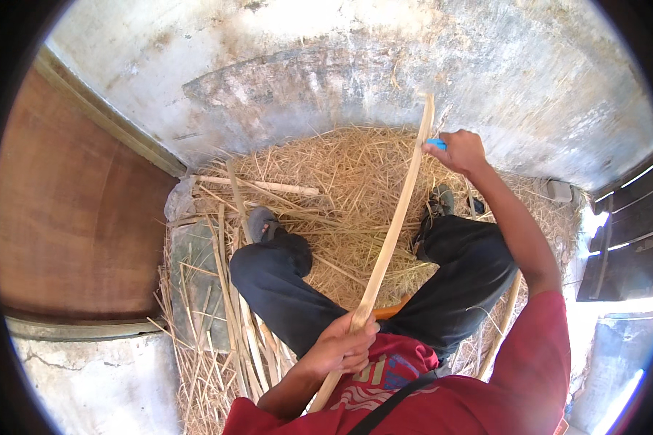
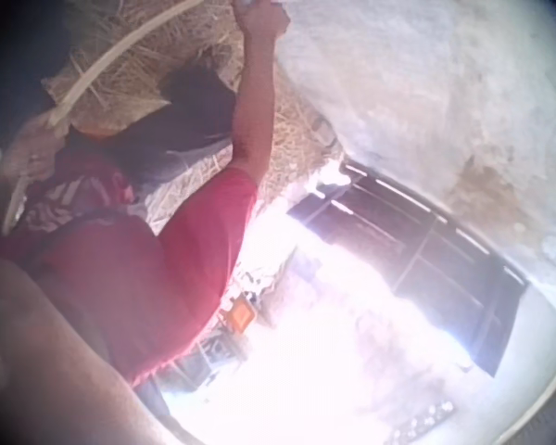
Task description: The person sits on a bed of straw and uses a small knife to shave thin strips off a long bamboo pole. They hold the pole with one hand and repeatedly scrape the blade along its length to remove the outer layer.
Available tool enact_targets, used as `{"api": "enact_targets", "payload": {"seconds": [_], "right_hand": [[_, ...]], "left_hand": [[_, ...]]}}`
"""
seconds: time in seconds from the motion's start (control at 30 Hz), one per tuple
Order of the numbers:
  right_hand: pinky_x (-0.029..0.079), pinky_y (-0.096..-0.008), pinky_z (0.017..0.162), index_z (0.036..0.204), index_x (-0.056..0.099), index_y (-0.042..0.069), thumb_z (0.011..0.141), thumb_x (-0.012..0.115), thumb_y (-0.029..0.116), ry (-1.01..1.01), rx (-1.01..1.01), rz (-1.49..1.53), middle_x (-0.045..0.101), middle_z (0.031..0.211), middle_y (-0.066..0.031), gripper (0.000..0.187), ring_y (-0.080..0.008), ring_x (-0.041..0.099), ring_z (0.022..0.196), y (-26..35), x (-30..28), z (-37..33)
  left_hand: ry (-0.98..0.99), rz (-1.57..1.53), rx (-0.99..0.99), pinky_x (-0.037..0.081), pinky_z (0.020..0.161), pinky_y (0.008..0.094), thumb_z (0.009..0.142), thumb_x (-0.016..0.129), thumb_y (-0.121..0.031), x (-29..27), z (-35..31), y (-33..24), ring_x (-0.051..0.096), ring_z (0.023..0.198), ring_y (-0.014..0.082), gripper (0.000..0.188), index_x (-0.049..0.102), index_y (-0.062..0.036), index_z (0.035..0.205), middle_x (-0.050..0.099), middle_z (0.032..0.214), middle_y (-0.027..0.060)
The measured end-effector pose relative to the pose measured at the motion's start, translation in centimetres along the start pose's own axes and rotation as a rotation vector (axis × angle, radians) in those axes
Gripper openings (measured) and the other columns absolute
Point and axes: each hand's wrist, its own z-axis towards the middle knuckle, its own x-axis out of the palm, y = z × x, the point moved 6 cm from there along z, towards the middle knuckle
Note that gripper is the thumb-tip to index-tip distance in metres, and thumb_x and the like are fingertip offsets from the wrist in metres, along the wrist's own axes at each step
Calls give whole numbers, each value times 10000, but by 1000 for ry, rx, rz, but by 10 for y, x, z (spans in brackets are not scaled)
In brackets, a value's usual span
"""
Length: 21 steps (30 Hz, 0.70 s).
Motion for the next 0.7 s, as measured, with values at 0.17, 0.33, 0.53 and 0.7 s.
{"api": "enact_targets", "payload": {"seconds": [0.17,0.33,0.53,0.7], "right_hand": [[503,-415,530,687,659,97,787,477,751,-83,-33,11,586,543,-100,686,-284,628,548,-13,-9,6],[482,-392,479,649,648,104,790,496,732,-198,-146,-14,549,478,-77,661,-272,605,487,-11,-9,13],[498,-417,492,658,643,112,800,491,721,-242,-61,-102,586,525,-86,643,-272,622,522,-36,-10,30],[526,-459,664,855,705,81,829,376,756,-98,211,-20,665,731,-153,752,-312,673,741,-53,2,52]], "left_hand": [[57,8,-22,245,360,210,985,509,-182,-6,-12,15,269,377,33,122,400,-128,993,341,589,-62],[21,43,-28,238,357,215,981,513,-168,-10,-22,14,281,371,36,128,392,-131,999,372,610,-56],[21,10,-38,225,351,213,975,524,-165,-4,-37,20,297,366,32,136,394,-131,991,389,623,-53],[-14,21,-4,257,380,219,963,547,-179,-16,-39,27,294,360,44,144,415,-127,984,407,634,-47]]}}
